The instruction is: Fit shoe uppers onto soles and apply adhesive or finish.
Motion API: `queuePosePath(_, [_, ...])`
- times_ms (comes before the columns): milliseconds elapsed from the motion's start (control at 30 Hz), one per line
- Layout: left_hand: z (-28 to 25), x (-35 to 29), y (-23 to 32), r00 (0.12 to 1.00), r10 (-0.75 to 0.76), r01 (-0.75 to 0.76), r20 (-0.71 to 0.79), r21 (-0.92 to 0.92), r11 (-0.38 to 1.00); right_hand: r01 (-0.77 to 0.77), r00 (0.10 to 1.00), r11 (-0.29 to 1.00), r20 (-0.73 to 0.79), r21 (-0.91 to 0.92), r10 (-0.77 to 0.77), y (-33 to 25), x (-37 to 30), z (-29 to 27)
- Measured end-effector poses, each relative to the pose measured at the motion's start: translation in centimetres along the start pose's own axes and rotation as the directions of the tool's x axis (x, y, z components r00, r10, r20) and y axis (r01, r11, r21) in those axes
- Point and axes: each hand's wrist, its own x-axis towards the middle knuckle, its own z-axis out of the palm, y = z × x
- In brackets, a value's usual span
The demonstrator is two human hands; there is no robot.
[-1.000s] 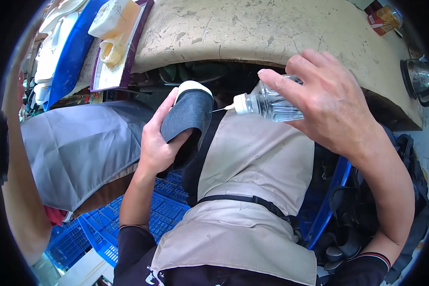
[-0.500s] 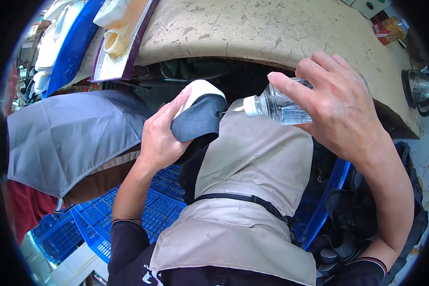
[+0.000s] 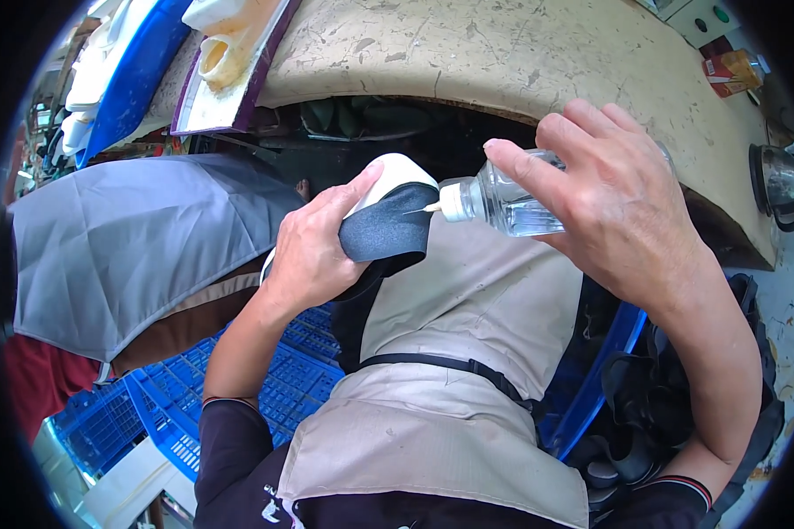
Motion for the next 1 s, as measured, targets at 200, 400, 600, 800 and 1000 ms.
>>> queuePosePath(200, [0.1,0.2,-0.3,1.0,0.004,-0.004,0.01,-0.069,0.998,-0.037,0.999,0.999,0.011,0.005,0.037,0.9,0.1,0.2])
queuePosePath(400, [0.5,0.1,-0.7,0.999,-0.006,0.011,0.038,-0.154,0.988,-0.048,0.999,0.999,-0.005,0.002,0.048,1.8,-0.3,0.5])
queuePosePath(600, [1.2,0.4,-0.7,0.996,-0.056,0.073,0.068,-0.271,0.96,-0.054,0.998,0.998,0.017,0.015,0.054,2.1,-1.2,1.1])
queuePosePath(800, [1.2,1.0,-0.1,0.968,-0.165,0.232,0.187,-0.436,0.869,-0.069,0.994,0.998,0.086,0.0,0.069,2.3,-2.3,1.6])
queuePosePath(1000, [1.9,1.4,0.7,0.988,-0.108,0.149,0.107,-0.518,0.843,-0.124,0.989,0.991,0.09,0.05,0.119,2.5,-3.9,0.6])
